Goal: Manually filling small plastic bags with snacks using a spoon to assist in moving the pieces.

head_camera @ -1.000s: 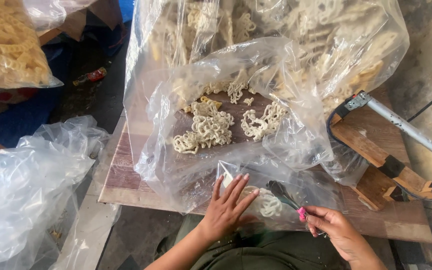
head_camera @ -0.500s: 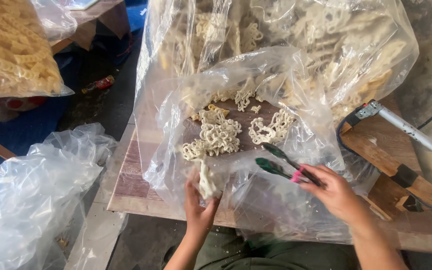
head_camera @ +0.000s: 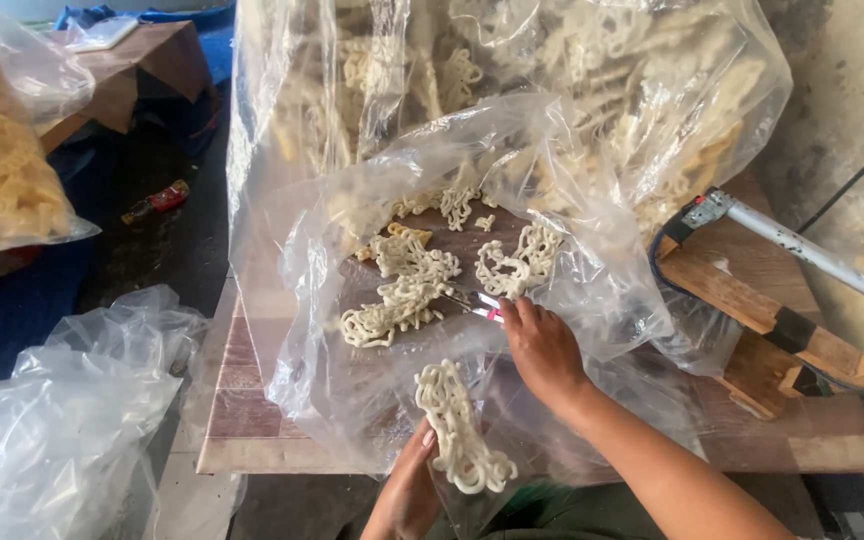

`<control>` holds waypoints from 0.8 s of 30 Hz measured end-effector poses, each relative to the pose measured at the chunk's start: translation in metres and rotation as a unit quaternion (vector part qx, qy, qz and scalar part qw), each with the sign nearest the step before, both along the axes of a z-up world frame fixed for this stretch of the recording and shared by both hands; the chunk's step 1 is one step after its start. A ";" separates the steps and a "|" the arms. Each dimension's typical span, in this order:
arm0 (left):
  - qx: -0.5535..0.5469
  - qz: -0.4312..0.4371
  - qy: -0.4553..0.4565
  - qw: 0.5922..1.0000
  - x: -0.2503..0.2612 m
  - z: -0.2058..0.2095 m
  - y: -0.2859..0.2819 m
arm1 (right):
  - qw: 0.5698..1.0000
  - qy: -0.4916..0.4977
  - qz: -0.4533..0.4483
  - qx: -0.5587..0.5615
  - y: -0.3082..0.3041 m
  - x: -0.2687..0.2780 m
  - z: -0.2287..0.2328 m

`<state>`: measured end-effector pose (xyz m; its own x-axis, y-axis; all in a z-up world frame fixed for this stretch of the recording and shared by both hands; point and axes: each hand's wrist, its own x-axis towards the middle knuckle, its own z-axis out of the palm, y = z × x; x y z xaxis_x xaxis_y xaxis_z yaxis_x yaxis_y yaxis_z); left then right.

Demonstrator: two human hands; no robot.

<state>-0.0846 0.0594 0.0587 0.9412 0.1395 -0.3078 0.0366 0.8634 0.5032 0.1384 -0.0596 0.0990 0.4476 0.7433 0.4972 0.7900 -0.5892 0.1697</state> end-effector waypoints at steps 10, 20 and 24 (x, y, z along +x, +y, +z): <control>0.073 -0.144 0.029 0.986 0.000 -0.015 0.013 | 0.997 0.046 -0.048 0.048 -0.117 0.011 0.018; -0.001 -0.252 0.022 0.967 -0.022 -0.083 0.031 | 0.990 -0.100 -0.037 0.098 -0.198 -0.041 0.053; -0.085 -0.324 -0.094 0.938 -0.019 -0.036 0.018 | 0.975 -0.163 -0.126 0.086 -0.230 -0.020 0.032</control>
<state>-0.1034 0.0772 0.0227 0.8517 -0.5156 -0.0938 0.5049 0.7592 0.4107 0.1186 -0.2896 0.1309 0.4025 0.5229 0.7514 0.5367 -0.7997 0.2691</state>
